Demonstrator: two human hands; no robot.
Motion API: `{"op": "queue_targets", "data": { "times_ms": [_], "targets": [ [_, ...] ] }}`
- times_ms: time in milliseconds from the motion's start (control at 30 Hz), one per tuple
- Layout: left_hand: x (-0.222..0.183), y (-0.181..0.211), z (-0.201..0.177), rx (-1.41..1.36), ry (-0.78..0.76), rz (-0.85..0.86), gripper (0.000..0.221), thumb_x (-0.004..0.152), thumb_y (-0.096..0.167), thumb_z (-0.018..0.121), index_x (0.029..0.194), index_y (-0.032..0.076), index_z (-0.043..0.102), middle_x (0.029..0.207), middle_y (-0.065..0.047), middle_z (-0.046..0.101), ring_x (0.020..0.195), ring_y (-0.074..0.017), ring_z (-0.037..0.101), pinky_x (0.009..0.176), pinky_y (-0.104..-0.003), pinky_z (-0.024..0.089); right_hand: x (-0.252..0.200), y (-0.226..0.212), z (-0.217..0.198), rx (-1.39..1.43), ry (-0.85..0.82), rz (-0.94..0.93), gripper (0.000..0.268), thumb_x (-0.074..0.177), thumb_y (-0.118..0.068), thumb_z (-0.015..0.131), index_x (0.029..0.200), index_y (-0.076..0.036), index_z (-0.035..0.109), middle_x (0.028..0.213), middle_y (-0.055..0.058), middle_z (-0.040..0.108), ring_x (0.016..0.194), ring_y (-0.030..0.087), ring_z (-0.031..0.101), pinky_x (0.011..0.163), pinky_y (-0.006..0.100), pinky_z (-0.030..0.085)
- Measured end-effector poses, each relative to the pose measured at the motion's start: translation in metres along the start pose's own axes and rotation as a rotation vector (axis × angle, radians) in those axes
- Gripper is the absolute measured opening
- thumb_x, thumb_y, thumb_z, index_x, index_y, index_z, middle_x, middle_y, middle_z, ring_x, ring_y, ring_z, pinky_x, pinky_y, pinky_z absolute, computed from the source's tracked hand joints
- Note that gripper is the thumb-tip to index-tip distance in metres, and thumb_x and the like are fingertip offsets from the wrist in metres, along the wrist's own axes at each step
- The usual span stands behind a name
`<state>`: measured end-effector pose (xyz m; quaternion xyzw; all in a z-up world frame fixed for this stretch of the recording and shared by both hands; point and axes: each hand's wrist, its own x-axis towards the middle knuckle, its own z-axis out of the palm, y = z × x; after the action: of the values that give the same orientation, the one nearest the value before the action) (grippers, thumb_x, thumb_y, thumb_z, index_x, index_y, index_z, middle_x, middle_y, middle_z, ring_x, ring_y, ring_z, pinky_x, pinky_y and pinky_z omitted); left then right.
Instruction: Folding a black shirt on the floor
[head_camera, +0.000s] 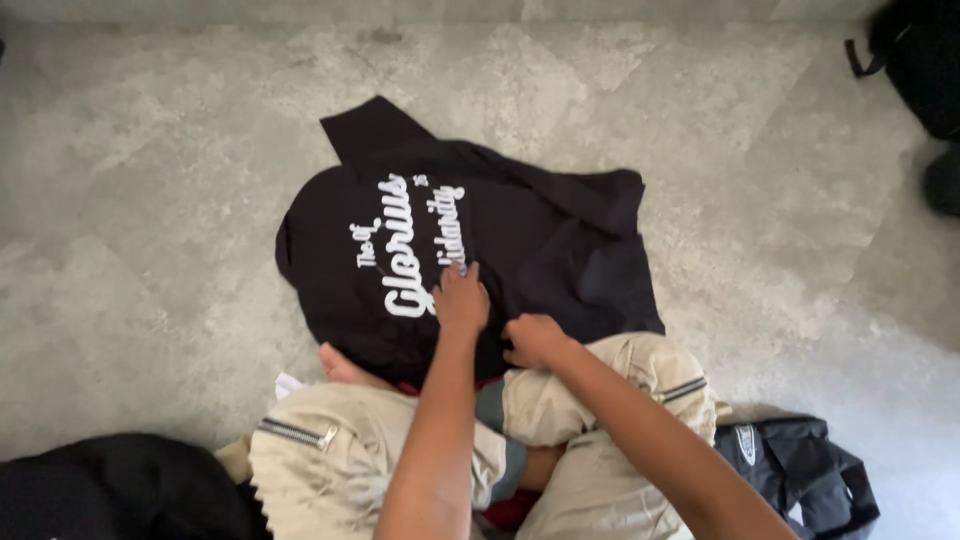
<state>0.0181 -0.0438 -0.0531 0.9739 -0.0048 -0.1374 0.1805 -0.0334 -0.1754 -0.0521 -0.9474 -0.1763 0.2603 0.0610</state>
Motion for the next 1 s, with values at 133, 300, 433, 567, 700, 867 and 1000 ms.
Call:
{"op": "queue_targets", "data": {
  "times_ms": [133, 300, 433, 567, 700, 867, 1000],
  "targets": [
    [-0.024, 0.013, -0.009, -0.053, -0.086, -0.036, 0.053, 0.093, 0.028, 0.042, 0.143, 0.019, 0.027, 0.148, -0.014, 0.022, 0.138, -0.0276, 0.017, 0.108, -0.050, 0.022, 0.016, 0.034, -0.018, 0.196, -0.060, 0.126, 0.032, 0.077, -0.039, 0.057, 0.098, -0.019, 0.070, 0.093, 0.013, 0.069, 0.094, 0.032, 0.065, 0.076, 0.044, 0.052],
    [-0.024, -0.006, 0.040, 0.000, 0.211, 0.012, 0.061, 0.089, 0.032, 0.038, 0.145, 0.018, 0.021, 0.148, -0.012, 0.024, 0.138, -0.0248, 0.021, 0.108, -0.046, 0.022, 0.036, 0.104, -0.056, 0.347, 0.051, 0.272, 0.046, 0.079, -0.036, 0.057, 0.120, -0.015, 0.059, 0.114, 0.014, 0.062, 0.110, 0.033, 0.056, 0.093, 0.043, 0.045],
    [-0.022, -0.006, 0.045, 0.000, 0.287, 0.031, 0.063, 0.086, 0.030, 0.041, 0.145, 0.016, 0.024, 0.147, -0.013, 0.028, 0.136, -0.0247, 0.026, 0.106, -0.046, 0.024, 0.062, 0.163, -0.055, 0.407, 0.134, 0.333, 0.054, 0.081, -0.036, 0.055, 0.128, -0.011, 0.053, 0.124, 0.016, 0.056, 0.117, 0.034, 0.051, 0.099, 0.044, 0.040],
    [-0.013, -0.003, 0.048, 0.063, 0.408, 0.041, 0.062, 0.082, 0.029, 0.044, 0.142, 0.017, 0.032, 0.144, -0.012, 0.033, 0.133, -0.0246, 0.031, 0.102, -0.045, 0.027, 0.077, 0.174, -0.101, 0.172, 0.300, 0.416, 0.057, 0.078, -0.036, 0.058, 0.122, 0.000, 0.052, 0.122, 0.025, 0.050, 0.120, 0.040, 0.043, 0.101, 0.051, 0.029],
    [-0.012, -0.005, 0.053, 0.085, 0.426, 0.027, 0.062, 0.079, 0.031, 0.045, 0.140, 0.019, 0.036, 0.145, -0.010, 0.033, 0.133, -0.0241, 0.032, 0.101, -0.044, 0.027, 0.093, 0.182, -0.133, 0.055, 0.445, 0.632, 0.084, 0.084, -0.034, 0.050, 0.146, 0.002, 0.006, 0.146, 0.032, -0.007, 0.137, 0.040, -0.011, 0.109, 0.054, -0.009],
    [-0.009, -0.005, 0.056, 0.116, 0.444, 0.014, 0.061, 0.078, 0.033, 0.044, 0.138, 0.022, 0.038, 0.146, -0.009, 0.033, 0.133, -0.0226, 0.033, 0.100, -0.043, 0.027, 0.121, 0.154, -0.110, -0.059, 0.554, 0.348, 0.069, 0.084, -0.025, 0.057, 0.143, -0.003, 0.030, 0.146, 0.030, 0.015, 0.136, 0.043, 0.013, 0.107, 0.059, 0.013],
    [-0.010, -0.008, 0.056, 0.098, 0.433, 0.022, 0.059, 0.077, 0.033, 0.045, 0.135, 0.021, 0.042, 0.144, -0.010, 0.035, 0.132, -0.0235, 0.034, 0.099, -0.044, 0.028, 0.148, 0.139, -0.082, 0.016, 0.399, 0.114, 0.055, 0.092, -0.034, 0.042, 0.143, -0.017, 0.031, 0.150, 0.019, 0.016, 0.138, 0.033, 0.015, 0.109, 0.049, 0.018]
  ]
}}
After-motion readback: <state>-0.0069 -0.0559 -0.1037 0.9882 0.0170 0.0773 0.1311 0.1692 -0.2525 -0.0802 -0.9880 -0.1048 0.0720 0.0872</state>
